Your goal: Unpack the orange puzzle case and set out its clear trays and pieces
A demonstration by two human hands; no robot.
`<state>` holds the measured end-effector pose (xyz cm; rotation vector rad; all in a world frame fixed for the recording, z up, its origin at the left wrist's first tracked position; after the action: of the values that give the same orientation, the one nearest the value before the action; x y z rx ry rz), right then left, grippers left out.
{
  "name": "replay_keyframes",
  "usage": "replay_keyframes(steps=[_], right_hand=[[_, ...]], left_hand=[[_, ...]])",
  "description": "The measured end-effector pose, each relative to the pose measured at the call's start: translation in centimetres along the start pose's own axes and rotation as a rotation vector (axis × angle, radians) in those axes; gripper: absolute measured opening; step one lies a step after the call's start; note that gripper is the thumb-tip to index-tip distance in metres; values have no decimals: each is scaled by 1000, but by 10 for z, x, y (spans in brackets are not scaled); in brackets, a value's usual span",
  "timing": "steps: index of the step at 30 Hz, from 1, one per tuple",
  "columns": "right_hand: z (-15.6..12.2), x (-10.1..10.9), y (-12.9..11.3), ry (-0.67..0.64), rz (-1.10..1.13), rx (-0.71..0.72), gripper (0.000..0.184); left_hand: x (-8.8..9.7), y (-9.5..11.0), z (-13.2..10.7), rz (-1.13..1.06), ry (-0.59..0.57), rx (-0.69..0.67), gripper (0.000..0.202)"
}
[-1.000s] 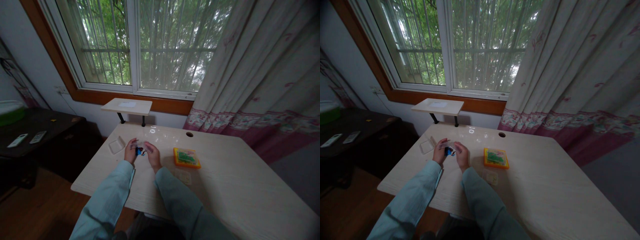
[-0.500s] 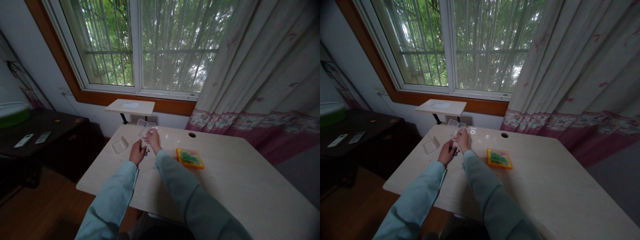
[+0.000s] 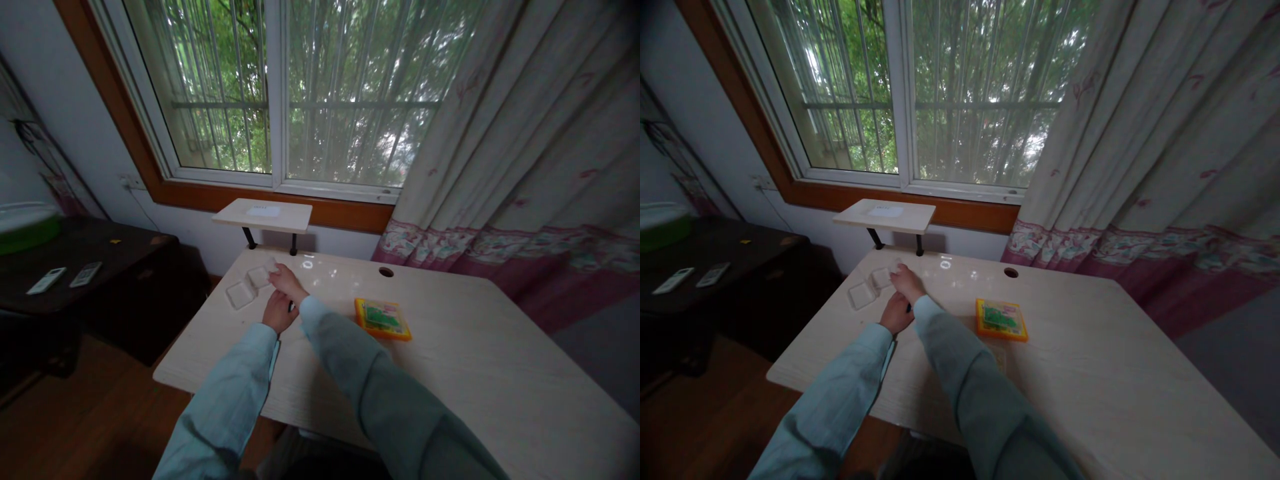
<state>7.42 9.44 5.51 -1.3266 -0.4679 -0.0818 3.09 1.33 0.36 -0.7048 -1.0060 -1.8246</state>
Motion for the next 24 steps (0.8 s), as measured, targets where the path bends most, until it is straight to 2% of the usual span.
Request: replay_keyframes(steps=[3, 5, 7, 9, 10, 12, 14, 16, 18, 20, 22, 24], right_hand=[[-9, 1, -2, -20, -6, 5, 53], [-16, 5, -4, -37, -13, 42, 60], [-23, 16, -10, -24, -39, 90, 65], [-30, 36, -18, 8, -75, 123, 65], [-35, 50, -23, 9, -87, 130, 63], [-46, 85, -34, -70, -89, 194, 53], [-60, 129, -41, -166, -165, 281, 44], [-76, 176, -38, -217, -335, 307, 43], [-91, 220, -23, -243, -503, 277, 49], [-104, 255, 1, -268, -647, 254, 56], [-114, 279, 30, -265, -780, 210, 66], [-121, 295, 57, -222, -883, 178, 78]], left_hand=[[0, 1, -1, 0, -28, -1, 36], [0, 2, -2, -6, -3, 19, 41], [1, 1, -2, -25, 32, 26, 48], [0, 1, -2, -53, 42, -7, 51], [0, 0, -2, -62, 45, -25, 52], [-3, -3, -2, -72, 43, -25, 55], [-6, -6, -2, -85, 34, -6, 56], [-9, -7, -3, -106, 30, 1, 53], [-10, -8, -3, -125, 40, 1, 49], [-9, -6, -3, -141, 52, 1, 46], [-7, -4, -2, -171, 51, -8, 42], [-5, -2, -1, -214, 41, -19, 38]])
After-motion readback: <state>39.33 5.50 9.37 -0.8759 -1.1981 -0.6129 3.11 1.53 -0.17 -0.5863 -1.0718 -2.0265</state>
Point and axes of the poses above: each hand's wrist, its own z-axis towards the middle knuckle, its own x-axis out of the back of the hand, y = z × x, the point moved 1 cm from there along z, towards the middle knuckle, and after that the axes turned 8 degrees about y, right-handed, at the moved point
